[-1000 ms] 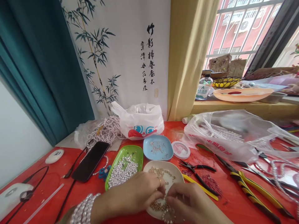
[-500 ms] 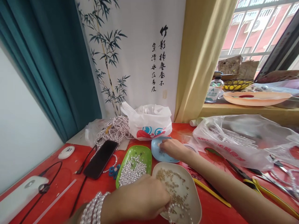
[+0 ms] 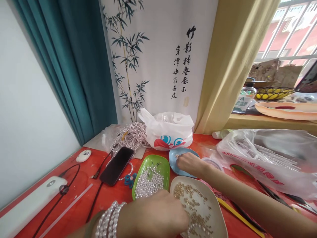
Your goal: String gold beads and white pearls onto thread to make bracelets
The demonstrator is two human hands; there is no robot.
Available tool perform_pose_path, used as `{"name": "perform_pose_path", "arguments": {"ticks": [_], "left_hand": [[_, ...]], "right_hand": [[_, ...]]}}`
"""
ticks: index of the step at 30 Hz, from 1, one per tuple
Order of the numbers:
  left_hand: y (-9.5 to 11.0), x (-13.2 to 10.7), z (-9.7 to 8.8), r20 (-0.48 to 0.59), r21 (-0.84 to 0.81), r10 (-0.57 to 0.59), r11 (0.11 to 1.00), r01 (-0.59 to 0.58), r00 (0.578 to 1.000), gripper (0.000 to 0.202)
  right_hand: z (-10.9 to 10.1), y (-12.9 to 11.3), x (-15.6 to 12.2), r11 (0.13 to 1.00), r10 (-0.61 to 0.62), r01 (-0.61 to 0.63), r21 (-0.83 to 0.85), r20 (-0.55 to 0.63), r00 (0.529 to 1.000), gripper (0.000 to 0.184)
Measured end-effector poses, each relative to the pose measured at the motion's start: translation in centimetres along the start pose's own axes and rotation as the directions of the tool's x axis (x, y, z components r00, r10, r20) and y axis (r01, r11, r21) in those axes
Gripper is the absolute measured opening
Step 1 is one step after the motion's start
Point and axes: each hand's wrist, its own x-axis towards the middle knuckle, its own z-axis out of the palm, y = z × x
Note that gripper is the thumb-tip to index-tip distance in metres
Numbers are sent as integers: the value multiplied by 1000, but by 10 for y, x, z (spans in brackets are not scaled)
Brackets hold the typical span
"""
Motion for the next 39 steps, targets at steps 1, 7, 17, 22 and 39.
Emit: {"name": "perform_pose_path", "arguments": {"ticks": [1,7,17,22,39], "left_hand": [[1,1,-1,25,9,-8,1000,8,1000,9],[2,-1,3,-15,-45,4,999,-5,1000,10],[-27,-26,-11,-20,-278,-151,951,140,988,15],[-76,-23,8,-140,-402,-594,765,502,792,15],[-97,3,38,-198,-600,-718,627,497,667,12]], "right_hand": [[-1,-1,0,1000,-9,9,-28,-4,1000,16],[-8,-3,-9,993,-14,3,-118,-88,996,16],[3,7,-29,970,237,-217,106,-261,936,18],[7,6,-37,929,334,-259,266,-298,894,13],[10,4,-48,700,492,-177,692,-288,822,16]]}}
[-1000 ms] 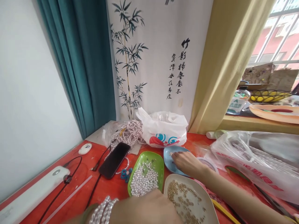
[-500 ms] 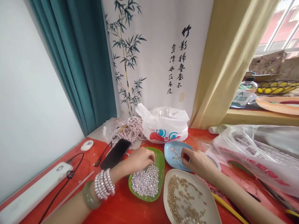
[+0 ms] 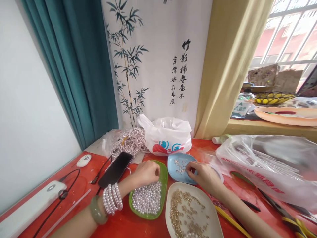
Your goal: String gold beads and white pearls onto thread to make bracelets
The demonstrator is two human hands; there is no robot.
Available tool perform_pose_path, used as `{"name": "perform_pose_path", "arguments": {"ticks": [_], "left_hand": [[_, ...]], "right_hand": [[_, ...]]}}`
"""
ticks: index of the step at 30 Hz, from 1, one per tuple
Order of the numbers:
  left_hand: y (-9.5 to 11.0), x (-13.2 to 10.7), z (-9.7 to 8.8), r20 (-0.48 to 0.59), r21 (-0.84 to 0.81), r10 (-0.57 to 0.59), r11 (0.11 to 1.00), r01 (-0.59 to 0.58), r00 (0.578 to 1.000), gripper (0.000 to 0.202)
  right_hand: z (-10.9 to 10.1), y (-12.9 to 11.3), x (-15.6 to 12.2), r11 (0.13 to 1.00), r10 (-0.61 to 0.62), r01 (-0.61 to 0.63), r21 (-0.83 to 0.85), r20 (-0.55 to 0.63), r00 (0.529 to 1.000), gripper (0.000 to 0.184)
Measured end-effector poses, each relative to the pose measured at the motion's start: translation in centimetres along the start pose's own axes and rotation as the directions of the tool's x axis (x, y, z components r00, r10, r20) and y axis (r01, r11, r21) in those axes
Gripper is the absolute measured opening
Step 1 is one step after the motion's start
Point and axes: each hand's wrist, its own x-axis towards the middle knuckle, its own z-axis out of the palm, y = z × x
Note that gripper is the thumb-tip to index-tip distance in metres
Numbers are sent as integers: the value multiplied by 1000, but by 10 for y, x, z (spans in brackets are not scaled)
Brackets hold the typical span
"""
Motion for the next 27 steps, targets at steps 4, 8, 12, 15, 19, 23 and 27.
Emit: {"name": "perform_pose_path", "arguments": {"ticks": [4,8,12,15,19,23,27], "left_hand": [[12,6,5,-22,-256,-34,966,27,999,8],[32,14,14,0,-550,-59,834,50,998,18],[48,18,23,-13,-705,-99,707,61,995,23],[56,19,27,0,-754,-100,654,66,995,25],[63,16,30,37,-765,-56,641,64,998,19],[67,8,31,63,-697,-16,715,56,998,16],[67,-2,35,57,-586,7,810,27,998,10]], "right_hand": [[2,1,-1,971,66,-71,228,30,997,13],[4,3,-4,881,146,-161,446,68,987,19],[3,-2,-10,784,194,-195,589,66,979,23],[0,-10,-14,731,198,-197,653,74,977,24],[-3,-19,-19,689,173,-199,697,109,979,23],[-3,-25,-27,676,162,-194,711,114,980,23],[-2,-29,-40,685,177,-215,696,127,976,22]]}}
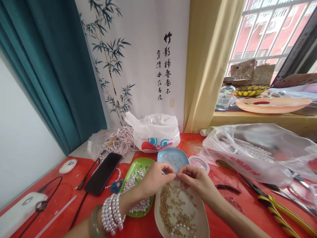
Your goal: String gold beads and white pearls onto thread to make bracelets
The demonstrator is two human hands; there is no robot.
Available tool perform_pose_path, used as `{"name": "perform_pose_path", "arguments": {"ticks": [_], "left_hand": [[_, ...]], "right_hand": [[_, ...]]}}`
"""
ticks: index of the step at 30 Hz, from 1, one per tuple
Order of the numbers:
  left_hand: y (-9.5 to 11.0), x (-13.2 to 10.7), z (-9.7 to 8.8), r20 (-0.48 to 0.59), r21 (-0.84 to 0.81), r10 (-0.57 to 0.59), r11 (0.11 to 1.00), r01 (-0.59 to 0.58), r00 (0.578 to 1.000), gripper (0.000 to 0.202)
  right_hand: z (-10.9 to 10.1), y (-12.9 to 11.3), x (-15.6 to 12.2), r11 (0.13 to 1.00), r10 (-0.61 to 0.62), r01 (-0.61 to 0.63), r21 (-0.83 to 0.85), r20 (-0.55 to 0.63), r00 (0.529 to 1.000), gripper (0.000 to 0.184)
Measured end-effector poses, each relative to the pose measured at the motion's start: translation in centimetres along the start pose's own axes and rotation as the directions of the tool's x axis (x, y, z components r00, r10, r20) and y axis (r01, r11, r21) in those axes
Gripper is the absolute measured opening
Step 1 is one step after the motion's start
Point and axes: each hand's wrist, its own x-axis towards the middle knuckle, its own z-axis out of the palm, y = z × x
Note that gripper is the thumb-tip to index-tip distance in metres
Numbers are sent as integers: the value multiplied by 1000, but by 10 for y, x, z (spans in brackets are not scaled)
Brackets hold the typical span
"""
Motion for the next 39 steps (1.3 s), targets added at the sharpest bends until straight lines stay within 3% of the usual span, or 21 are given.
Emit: {"name": "perform_pose_path", "arguments": {"ticks": [4,6,7,8,11,14,15,17,19,23,27,31,35,39], "left_hand": [[0,-5,3,58,-58,-57,996,61,997,9],[2,-6,3,73,-124,-88,988,96,993,10],[4,-6,2,72,-152,-99,982,109,992,11],[5,-6,2,70,-177,-107,977,118,992,11],[8,-7,1,59,-242,-108,963,119,992,12],[10,-11,2,57,-260,-94,960,106,994,12],[11,-13,3,61,-256,-88,961,101,994,11],[12,-18,4,75,-242,-81,965,97,994,10],[15,-24,5,79,-230,-82,968,98,993,9],[19,-31,5,68,-210,-87,973,100,994,10],[19,-36,3,74,-176,-96,979,107,993,13],[17,-37,4,119,-191,-120,971,142,986,15],[14,-33,4,73,-328,-159,929,174,985,15],[10,-29,3,142,-586,-242,761,279,960,22]], "right_hand": [[-13,2,-10,998,26,-27,-54,-28,999,21],[-29,4,-14,971,5,-30,-236,-106,994,21],[-39,6,-15,911,-33,-35,-411,-157,987,21],[-49,8,-17,794,-56,-62,-605,-175,983,20],[-72,12,-22,633,-38,-131,-763,-200,979,28],[-69,7,-28,490,-131,-93,-866,-179,975,19],[-62,3,-30,503,-183,-52,-863,-166,969,15],[-43,-8,-33,613,-260,72,-787,-115,959,17],[-24,-18,-35,647,-329,210,-733,-20,944,16],[-2,-26,-37,562,-429,362,-744,111,896,19],[2,-24,-40,483,-481,404,-777,150,864,22],[2,-20,-40,485,-466,416,-769,175,867,20],[0,-18,-38,629,-426,365,-687,88,900,19],[-1,-19,-38,751,-452,376,-543,-7,892,13]]}}
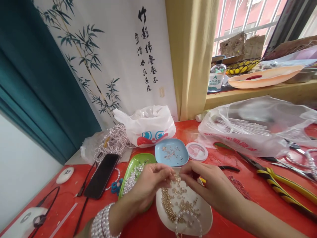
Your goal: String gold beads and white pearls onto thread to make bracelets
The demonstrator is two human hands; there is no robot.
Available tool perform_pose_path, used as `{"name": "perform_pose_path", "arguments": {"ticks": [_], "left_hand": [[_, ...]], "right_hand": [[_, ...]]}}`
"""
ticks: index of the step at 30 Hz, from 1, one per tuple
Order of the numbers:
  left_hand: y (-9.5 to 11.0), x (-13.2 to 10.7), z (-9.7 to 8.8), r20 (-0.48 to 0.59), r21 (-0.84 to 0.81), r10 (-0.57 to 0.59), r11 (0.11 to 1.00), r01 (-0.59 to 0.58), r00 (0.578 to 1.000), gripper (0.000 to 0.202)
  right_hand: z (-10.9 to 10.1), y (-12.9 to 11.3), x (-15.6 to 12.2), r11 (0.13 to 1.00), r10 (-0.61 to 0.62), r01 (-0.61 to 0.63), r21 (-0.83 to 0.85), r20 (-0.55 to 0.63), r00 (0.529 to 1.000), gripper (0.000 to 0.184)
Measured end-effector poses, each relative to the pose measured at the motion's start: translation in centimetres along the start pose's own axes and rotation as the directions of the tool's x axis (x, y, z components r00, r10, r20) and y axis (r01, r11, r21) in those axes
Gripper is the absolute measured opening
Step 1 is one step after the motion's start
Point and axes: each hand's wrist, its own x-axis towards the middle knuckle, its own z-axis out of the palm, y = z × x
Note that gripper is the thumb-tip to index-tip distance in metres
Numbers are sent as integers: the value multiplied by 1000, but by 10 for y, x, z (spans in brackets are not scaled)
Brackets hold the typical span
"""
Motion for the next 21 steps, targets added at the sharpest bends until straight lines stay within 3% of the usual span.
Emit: {"name": "perform_pose_path", "arguments": {"ticks": [4,12,17,21], "left_hand": [[-1,0,0,47,-123,-61,990,66,997,22],[-3,-3,2,6,-132,-49,990,49,999,15],[-4,-3,3,7,-94,-16,995,17,1000,15],[-5,-2,3,-16,57,93,994,-92,996,12]], "right_hand": [[1,-2,-2,998,-65,64,-17,-75,995,11],[4,-4,-5,974,-183,159,-159,-152,971,11],[5,-5,-5,952,-224,186,-241,-137,965,14],[8,-6,-8,917,-295,239,-318,-142,945,15]]}}
